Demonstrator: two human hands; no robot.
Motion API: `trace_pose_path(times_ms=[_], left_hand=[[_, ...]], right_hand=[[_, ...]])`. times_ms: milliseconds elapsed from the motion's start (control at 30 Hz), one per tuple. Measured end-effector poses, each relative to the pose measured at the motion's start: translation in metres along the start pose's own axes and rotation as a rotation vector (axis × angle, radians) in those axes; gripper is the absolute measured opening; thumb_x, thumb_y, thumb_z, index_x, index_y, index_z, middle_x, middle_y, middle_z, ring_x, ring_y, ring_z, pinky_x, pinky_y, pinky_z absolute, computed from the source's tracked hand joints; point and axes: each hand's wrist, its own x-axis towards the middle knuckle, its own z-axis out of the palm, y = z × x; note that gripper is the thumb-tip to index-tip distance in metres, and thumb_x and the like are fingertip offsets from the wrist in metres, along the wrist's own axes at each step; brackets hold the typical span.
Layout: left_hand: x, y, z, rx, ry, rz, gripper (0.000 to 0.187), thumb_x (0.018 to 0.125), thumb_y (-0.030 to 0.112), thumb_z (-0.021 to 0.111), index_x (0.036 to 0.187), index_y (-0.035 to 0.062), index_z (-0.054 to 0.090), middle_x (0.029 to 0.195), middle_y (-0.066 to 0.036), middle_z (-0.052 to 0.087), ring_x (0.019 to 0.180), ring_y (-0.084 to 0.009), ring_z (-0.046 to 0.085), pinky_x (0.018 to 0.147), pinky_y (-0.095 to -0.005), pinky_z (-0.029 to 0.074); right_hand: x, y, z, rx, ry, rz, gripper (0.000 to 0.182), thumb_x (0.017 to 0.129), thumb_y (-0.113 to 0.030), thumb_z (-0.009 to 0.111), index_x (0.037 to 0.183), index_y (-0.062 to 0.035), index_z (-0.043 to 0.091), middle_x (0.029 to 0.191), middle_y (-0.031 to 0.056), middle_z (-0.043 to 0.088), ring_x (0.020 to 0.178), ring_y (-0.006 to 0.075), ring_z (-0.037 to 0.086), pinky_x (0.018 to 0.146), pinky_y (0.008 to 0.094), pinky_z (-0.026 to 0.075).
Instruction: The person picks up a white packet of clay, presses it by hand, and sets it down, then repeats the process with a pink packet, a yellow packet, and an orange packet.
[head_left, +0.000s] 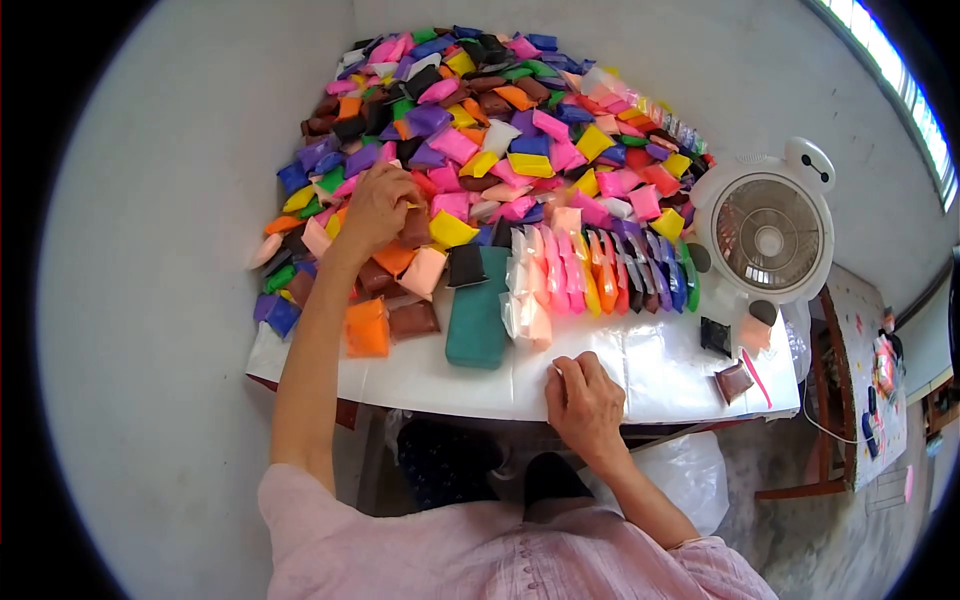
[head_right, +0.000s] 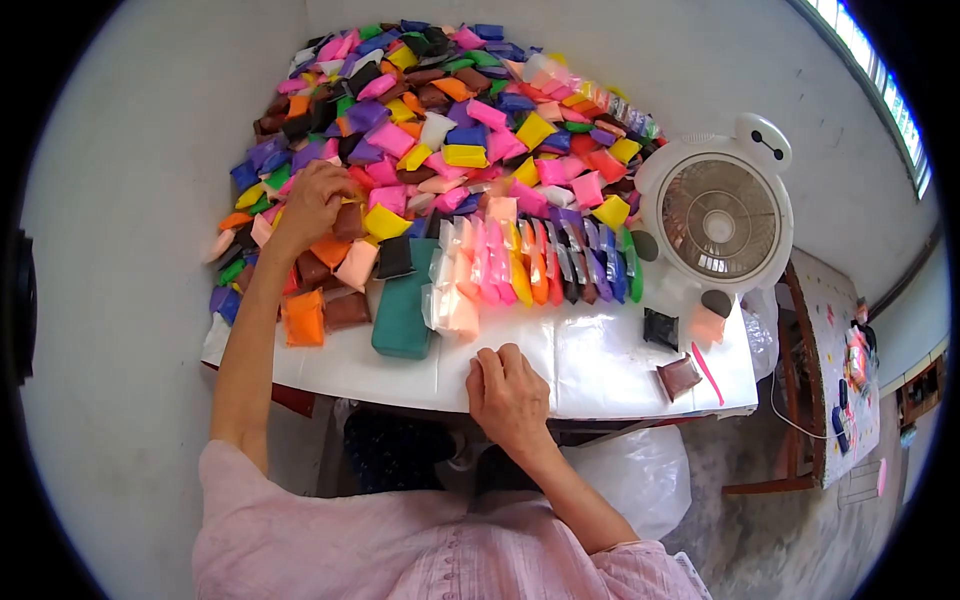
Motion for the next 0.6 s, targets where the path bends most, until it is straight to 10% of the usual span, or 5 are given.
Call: trace_pose_path(times_ms=[600], left_hand=[[0.065,0.108,0.057,0.079,-0.300,-0.171,0.033,0.079,0.035,0.061,0.084,0.0038,0.068,0.089,-0.015,0.068,0.092,-0.0316,0.061,0.087,-0.0449,0.039]], right_hand=[[0.000,-0.001,0.001,-0.017,0.017,0.008,0.010,0.081,-0.009,0.063,0.086,-0.0041,0.057,0.074,0.0103,0.048,0.062,0.0260,0.056,0.052,0.0374,0.046]])
